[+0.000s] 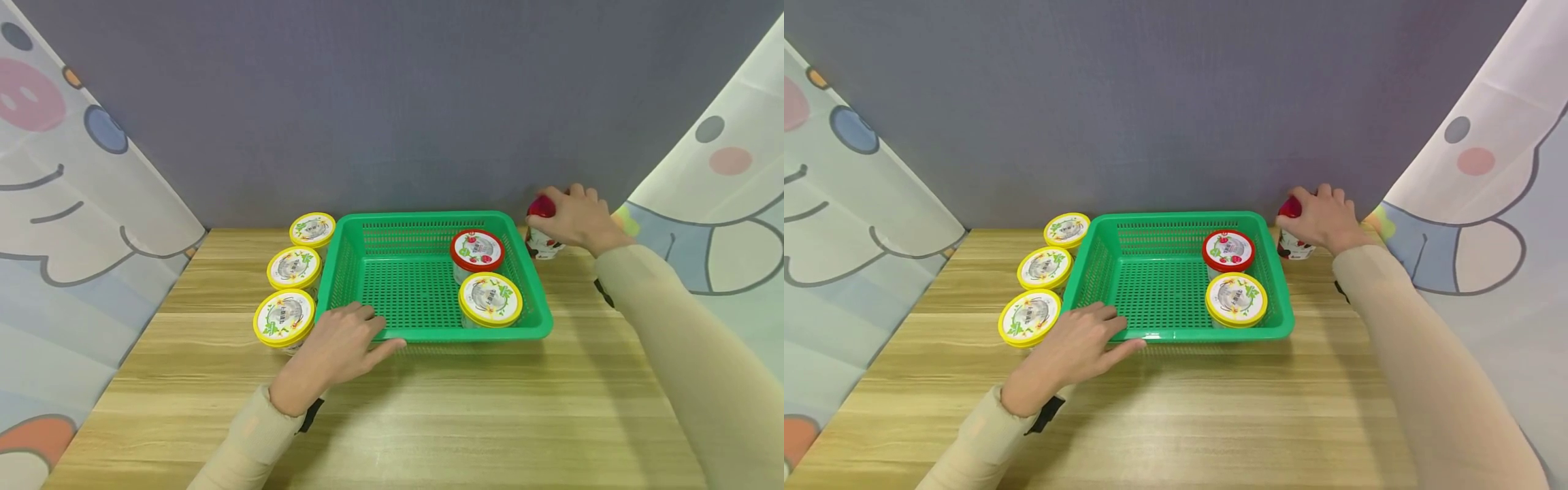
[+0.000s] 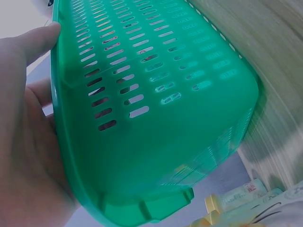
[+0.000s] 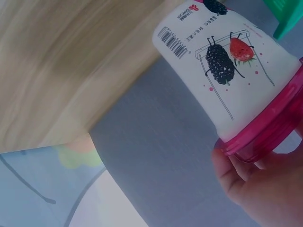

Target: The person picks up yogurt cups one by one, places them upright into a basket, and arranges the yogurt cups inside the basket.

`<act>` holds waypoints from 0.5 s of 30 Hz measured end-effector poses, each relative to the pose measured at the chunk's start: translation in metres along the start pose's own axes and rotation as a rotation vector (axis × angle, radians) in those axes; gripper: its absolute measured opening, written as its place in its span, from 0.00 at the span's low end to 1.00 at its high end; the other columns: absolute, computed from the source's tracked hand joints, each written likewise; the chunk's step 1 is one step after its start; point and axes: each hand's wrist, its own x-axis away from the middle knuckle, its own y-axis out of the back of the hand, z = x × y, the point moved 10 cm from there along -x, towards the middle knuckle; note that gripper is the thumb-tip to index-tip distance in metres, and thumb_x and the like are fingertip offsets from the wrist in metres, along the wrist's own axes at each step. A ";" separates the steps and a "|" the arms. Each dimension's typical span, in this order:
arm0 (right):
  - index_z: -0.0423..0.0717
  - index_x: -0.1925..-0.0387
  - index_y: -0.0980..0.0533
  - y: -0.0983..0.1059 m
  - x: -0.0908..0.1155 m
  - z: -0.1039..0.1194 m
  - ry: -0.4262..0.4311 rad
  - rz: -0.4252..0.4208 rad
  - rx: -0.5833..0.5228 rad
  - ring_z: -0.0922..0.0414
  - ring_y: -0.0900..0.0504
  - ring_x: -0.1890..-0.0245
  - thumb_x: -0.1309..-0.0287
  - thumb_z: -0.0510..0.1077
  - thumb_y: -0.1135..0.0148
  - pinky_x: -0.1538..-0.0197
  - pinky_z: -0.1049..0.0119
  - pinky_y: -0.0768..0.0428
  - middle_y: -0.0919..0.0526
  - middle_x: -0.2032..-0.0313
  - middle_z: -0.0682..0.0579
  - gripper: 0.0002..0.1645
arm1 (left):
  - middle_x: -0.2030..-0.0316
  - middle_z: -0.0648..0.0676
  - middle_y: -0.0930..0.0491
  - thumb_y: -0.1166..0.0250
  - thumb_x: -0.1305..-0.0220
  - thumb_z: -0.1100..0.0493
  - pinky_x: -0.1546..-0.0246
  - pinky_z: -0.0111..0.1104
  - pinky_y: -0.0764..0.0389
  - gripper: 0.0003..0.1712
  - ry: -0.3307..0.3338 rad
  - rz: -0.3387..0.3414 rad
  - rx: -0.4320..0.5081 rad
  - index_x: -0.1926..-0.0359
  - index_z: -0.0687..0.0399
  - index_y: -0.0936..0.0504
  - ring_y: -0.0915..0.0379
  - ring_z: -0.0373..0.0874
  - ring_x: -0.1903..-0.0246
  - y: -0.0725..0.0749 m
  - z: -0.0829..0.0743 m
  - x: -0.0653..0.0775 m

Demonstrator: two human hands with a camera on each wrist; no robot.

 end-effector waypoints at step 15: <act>0.44 0.27 0.38 0.021 0.008 0.009 0.039 -0.043 -0.003 0.27 0.41 0.44 0.35 0.65 0.55 0.46 0.28 0.39 0.38 0.41 0.24 0.43 | 0.77 0.46 0.26 0.36 0.33 0.36 0.76 0.35 0.26 0.24 0.010 0.004 0.010 0.76 0.47 0.22 0.29 0.42 0.75 -0.001 0.001 0.000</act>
